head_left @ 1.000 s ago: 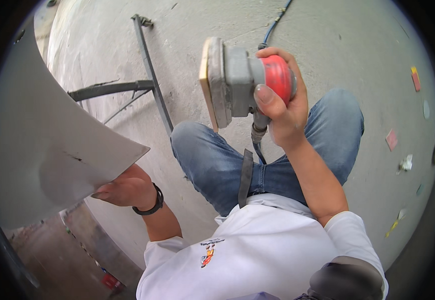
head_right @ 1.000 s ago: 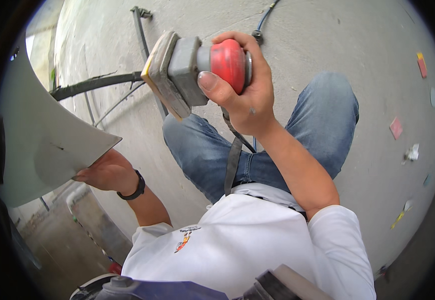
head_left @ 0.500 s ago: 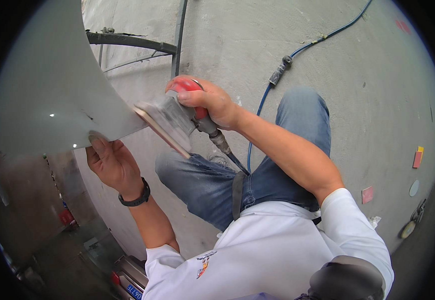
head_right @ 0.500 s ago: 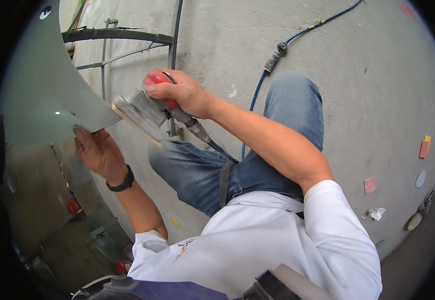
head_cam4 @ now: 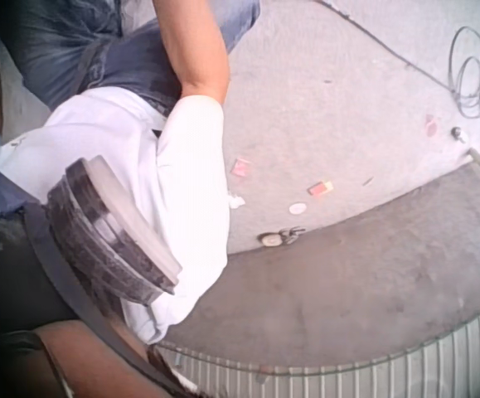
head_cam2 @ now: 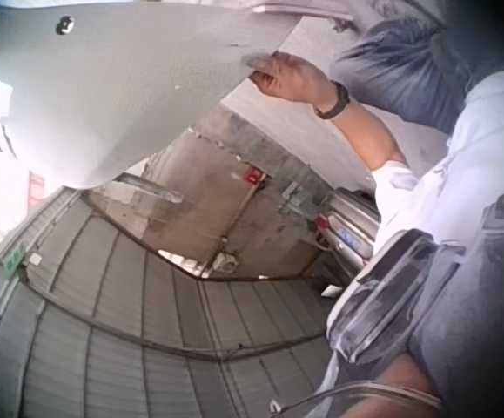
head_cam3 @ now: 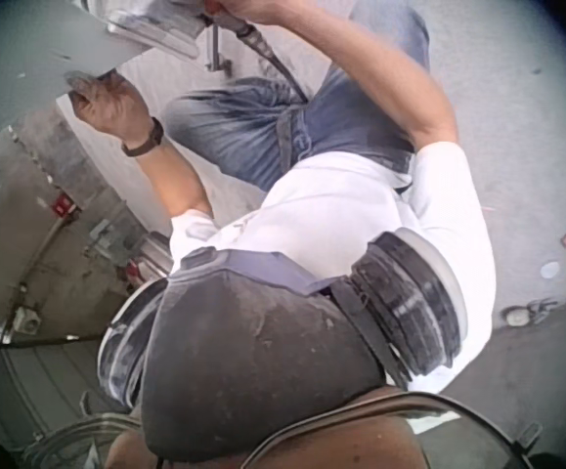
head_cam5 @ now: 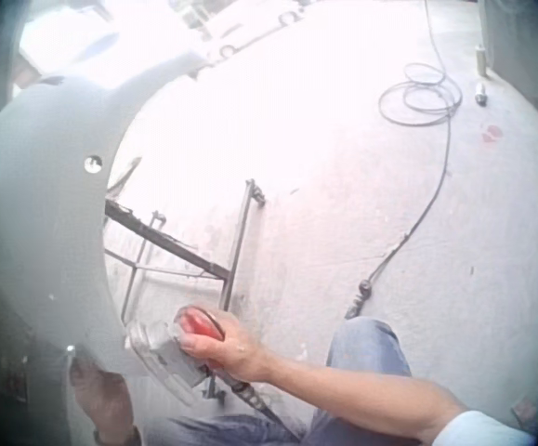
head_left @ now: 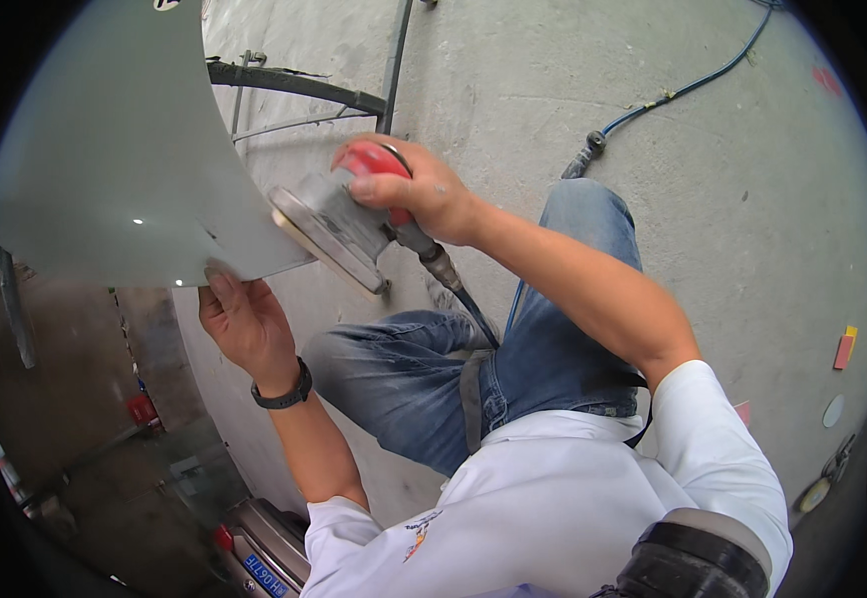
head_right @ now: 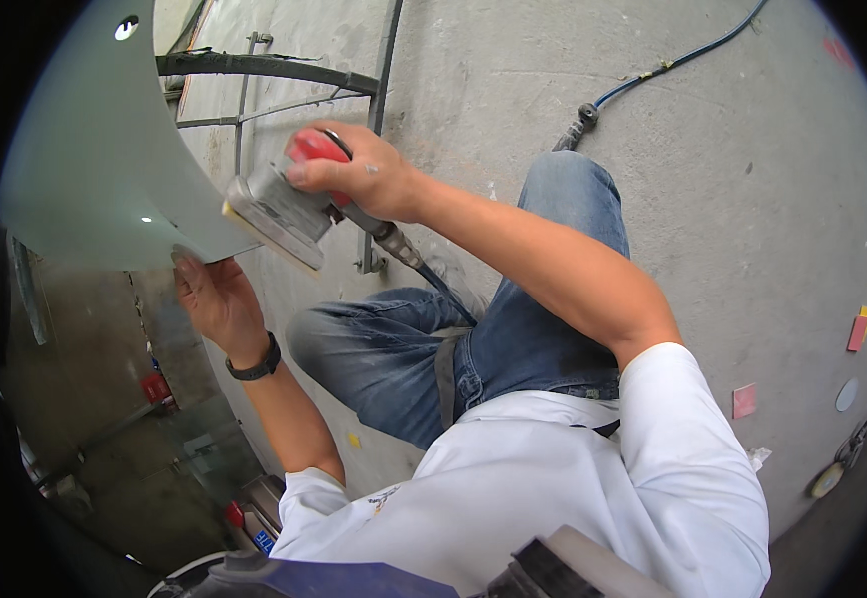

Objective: The person uses a pneumatic sander to smooth the surface of a white car bumper. They hold the bumper with one hand and move the sander across the surface with the other, working on different sections.

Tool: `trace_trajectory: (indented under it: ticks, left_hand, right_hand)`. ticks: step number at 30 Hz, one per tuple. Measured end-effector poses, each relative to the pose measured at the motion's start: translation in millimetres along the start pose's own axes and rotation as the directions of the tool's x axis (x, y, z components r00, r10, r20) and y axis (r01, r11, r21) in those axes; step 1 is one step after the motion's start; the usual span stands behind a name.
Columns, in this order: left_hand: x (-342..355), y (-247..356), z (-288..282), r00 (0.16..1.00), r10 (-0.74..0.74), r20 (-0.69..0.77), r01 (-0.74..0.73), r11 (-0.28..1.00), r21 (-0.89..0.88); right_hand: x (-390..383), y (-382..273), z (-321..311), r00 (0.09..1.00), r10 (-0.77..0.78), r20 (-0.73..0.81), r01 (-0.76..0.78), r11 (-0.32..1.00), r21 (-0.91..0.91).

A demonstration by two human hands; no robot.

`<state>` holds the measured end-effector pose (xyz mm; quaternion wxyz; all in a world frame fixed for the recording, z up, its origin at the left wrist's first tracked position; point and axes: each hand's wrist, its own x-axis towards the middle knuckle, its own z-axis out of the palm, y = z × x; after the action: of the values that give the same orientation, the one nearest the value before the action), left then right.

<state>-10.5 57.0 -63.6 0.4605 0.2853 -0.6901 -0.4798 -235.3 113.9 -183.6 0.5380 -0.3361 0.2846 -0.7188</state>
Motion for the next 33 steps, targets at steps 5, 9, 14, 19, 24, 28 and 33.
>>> trace_trajectory:
  ticks: [5,9,14,19,24,28,33]
  left_hand:
    - [-6,2,-6,0.997,0.037,0.061,-0.034,0.999,-0.042]
    - [-11,3,-4,0.997,0.062,0.038,-0.059,0.995,-0.079]
    - [-14,5,-5,0.998,0.042,0.045,-0.040,0.999,-0.037]
    - [-17,5,-8,0.996,0.051,0.078,-0.049,0.998,-0.030]
    - [-17,-2,-9,0.999,0.025,0.037,-0.024,0.999,-0.021]
    - [-17,-7,-14,0.997,0.053,0.063,-0.051,0.998,-0.031]
    - [-16,-8,-20,0.995,0.075,0.066,-0.073,0.997,-0.037]
  right_hand:
    - [-17,5,6,0.999,0.046,0.020,-0.045,0.999,-0.025]
    - [6,-18,20,0.989,-0.097,-0.113,0.106,0.992,0.074]
    - [45,-56,34,0.955,-0.160,-0.249,0.264,0.842,0.470]
    - [89,-97,26,0.902,-0.246,-0.355,0.411,0.741,0.531]
    - [124,-146,-4,0.861,-0.335,-0.384,0.487,0.763,0.425]
    - [127,-147,0,0.805,-0.393,-0.444,0.576,0.699,0.424]
    - [68,-88,30,0.785,-0.404,-0.470,0.512,0.850,0.123]
